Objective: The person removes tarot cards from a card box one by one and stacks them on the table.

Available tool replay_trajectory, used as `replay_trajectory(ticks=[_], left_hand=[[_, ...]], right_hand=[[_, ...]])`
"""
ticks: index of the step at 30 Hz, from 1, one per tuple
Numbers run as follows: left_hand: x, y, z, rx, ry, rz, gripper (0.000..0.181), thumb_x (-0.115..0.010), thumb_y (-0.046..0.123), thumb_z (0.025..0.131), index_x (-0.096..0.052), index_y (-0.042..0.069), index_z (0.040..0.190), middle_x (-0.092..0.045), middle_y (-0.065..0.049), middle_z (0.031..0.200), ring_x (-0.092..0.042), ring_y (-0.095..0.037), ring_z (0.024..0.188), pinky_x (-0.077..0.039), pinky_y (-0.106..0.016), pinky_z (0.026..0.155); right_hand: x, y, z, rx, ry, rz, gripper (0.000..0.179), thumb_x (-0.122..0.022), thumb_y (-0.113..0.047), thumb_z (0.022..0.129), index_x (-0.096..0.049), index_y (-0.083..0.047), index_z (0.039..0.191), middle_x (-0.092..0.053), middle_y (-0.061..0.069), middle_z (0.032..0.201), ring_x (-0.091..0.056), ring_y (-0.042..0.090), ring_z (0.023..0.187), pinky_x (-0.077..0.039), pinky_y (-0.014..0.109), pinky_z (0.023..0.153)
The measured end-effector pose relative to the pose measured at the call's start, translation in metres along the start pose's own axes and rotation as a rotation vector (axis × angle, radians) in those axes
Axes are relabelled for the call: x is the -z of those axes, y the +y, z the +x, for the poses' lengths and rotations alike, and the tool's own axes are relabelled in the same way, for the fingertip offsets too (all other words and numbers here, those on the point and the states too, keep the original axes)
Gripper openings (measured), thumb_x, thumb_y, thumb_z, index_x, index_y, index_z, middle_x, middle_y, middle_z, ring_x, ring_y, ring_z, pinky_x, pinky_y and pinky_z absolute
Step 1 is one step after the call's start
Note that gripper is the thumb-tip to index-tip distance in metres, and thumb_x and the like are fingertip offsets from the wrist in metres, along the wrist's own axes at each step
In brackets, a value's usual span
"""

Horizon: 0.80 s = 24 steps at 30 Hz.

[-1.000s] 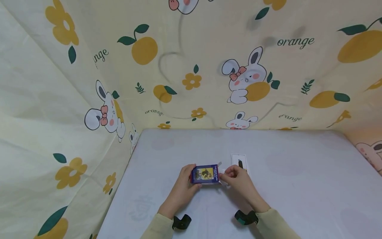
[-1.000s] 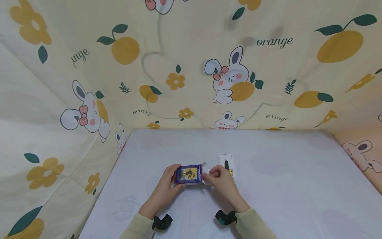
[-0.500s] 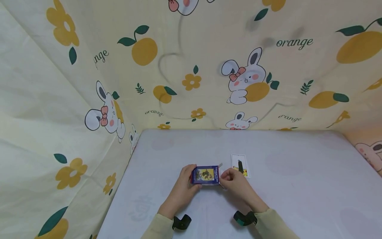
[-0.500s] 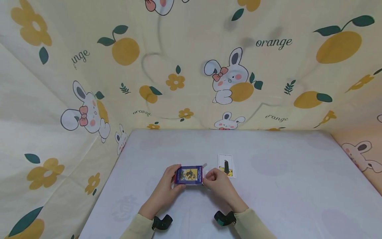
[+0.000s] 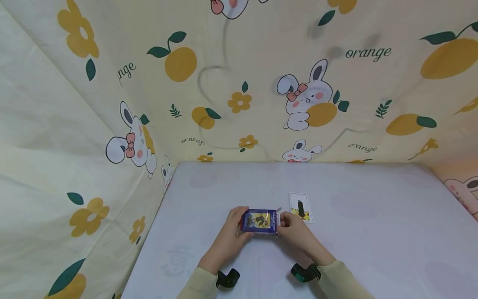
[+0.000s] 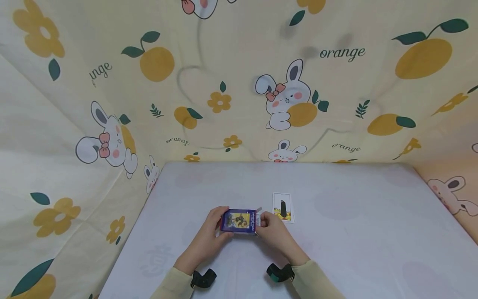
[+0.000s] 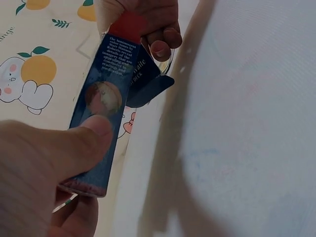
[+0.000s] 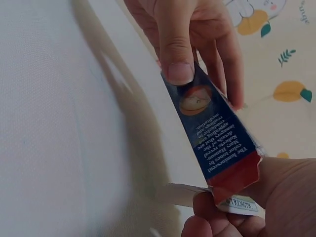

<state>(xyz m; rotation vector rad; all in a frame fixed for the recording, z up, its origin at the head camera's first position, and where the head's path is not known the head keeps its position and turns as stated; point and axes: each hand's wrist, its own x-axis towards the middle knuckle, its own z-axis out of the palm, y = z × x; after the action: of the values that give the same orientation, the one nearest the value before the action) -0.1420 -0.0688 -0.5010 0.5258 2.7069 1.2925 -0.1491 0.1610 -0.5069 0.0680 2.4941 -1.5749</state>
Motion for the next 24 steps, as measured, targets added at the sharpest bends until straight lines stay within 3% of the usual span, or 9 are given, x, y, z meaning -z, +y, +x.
replay_trajectory(ticks=[8, 13, 17, 24], left_hand=[[0.0, -0.003, 0.002, 0.023, 0.005, 0.001, 0.074, -0.07, 0.024, 0.09, -0.029, 0.022, 0.151, -0.028, 0.002, 0.152, -0.031, -0.02, 0.139, -0.028, -0.039, 0.112], [0.001, -0.003, 0.001, 0.049, 0.005, -0.007, 0.074, -0.07, 0.026, 0.09, -0.028, 0.025, 0.152, -0.027, 0.003, 0.153, -0.03, -0.02, 0.139, -0.028, -0.04, 0.112], [0.003, -0.002, 0.002, 0.047, 0.006, -0.019, 0.074, -0.069, 0.026, 0.091, -0.028, 0.025, 0.152, -0.026, 0.003, 0.153, -0.029, -0.02, 0.139, -0.028, -0.039, 0.113], [0.005, -0.003, 0.004, 0.046, 0.018, -0.012, 0.072, -0.068, 0.029, 0.092, -0.028, 0.024, 0.152, -0.027, 0.003, 0.153, -0.029, -0.019, 0.14, -0.028, -0.037, 0.113]], right_hand=[[0.007, -0.001, -0.004, 0.021, -0.013, -0.007, 0.007, -0.067, -0.011, 0.088, -0.061, -0.007, 0.089, -0.06, 0.004, 0.072, -0.05, 0.016, 0.062, -0.038, 0.022, 0.049], [0.013, 0.002, -0.003, 0.014, 0.009, -0.013, 0.015, -0.069, -0.022, 0.089, -0.063, -0.008, 0.09, -0.065, 0.001, 0.079, -0.053, 0.017, 0.071, -0.043, 0.025, 0.057], [0.021, 0.006, -0.001, 0.002, 0.014, 0.021, 0.028, -0.071, -0.032, 0.089, -0.063, -0.006, 0.095, -0.068, 0.002, 0.083, -0.055, 0.018, 0.071, -0.044, 0.026, 0.056], [0.036, 0.003, -0.003, -0.008, 0.053, 0.082, 0.029, -0.069, -0.027, 0.091, -0.057, -0.001, 0.097, -0.068, 0.008, 0.094, -0.058, 0.02, 0.078, -0.051, 0.027, 0.061]])
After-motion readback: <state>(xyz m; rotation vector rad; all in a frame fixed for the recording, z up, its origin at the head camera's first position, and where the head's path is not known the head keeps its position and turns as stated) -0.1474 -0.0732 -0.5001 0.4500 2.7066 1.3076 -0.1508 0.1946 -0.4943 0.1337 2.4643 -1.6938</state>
